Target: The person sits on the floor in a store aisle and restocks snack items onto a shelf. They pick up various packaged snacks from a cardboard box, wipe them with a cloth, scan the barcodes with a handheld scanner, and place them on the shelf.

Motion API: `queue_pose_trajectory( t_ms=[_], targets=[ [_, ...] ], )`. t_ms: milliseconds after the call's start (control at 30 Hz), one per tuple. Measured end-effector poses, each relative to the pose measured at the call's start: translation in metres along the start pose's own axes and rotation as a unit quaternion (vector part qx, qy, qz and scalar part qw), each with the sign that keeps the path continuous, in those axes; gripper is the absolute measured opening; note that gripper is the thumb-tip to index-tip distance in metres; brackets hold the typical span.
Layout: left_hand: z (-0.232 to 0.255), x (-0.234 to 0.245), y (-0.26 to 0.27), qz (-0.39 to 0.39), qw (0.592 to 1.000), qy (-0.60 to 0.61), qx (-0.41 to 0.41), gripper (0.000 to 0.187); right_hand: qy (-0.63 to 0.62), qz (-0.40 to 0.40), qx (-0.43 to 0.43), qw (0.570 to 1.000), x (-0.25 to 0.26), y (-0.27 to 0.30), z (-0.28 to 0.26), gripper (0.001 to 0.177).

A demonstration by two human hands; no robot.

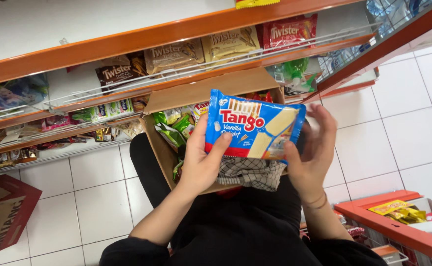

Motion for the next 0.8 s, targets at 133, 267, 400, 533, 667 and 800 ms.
queue_pose_trajectory(
  t_ms=[133,267,400,533,667,800],
  targets=[
    [-0.005,-0.002,-0.001,-0.004,1.0,-0.016,-0.008,0.034,-0.205,-0.018,-0.231,0.951,0.016,0.002,0.035,0.055],
    [-0.007,-0.003,-0.002,-0.035,0.998,-0.054,-0.012,0.033,-0.151,-0.012,-0.244,0.958,0.029,0.008,0.051,0.043],
    [-0.016,-0.006,-0.009,-0.023,1.0,-0.021,0.003,0.03,-0.136,-0.002,-0.224,0.965,0.038,0.007,0.054,0.039],
    [-0.034,-0.015,-0.023,-0.026,0.996,0.073,0.052,0.029,-0.177,0.057,-0.2,0.962,0.045,0.002,0.065,0.032],
    [-0.043,-0.029,-0.045,-0.05,0.998,-0.037,0.027,0.025,-0.236,0.115,-0.202,0.944,0.063,-0.014,0.084,0.025],
    [-0.046,-0.05,-0.074,-0.02,0.998,-0.057,0.033,0.052,-0.205,0.113,-0.206,0.95,0.088,-0.029,0.094,0.032]
  ],
)
Point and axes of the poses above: each hand's wrist, its own y-axis away from the middle knuckle, its own x-axis out of the back of the hand, z = x × y, the point moved 4 cm from there along -y, towards the middle knuckle, and after that the axes turned 14 degrees about -y, right-handed, at the moved point
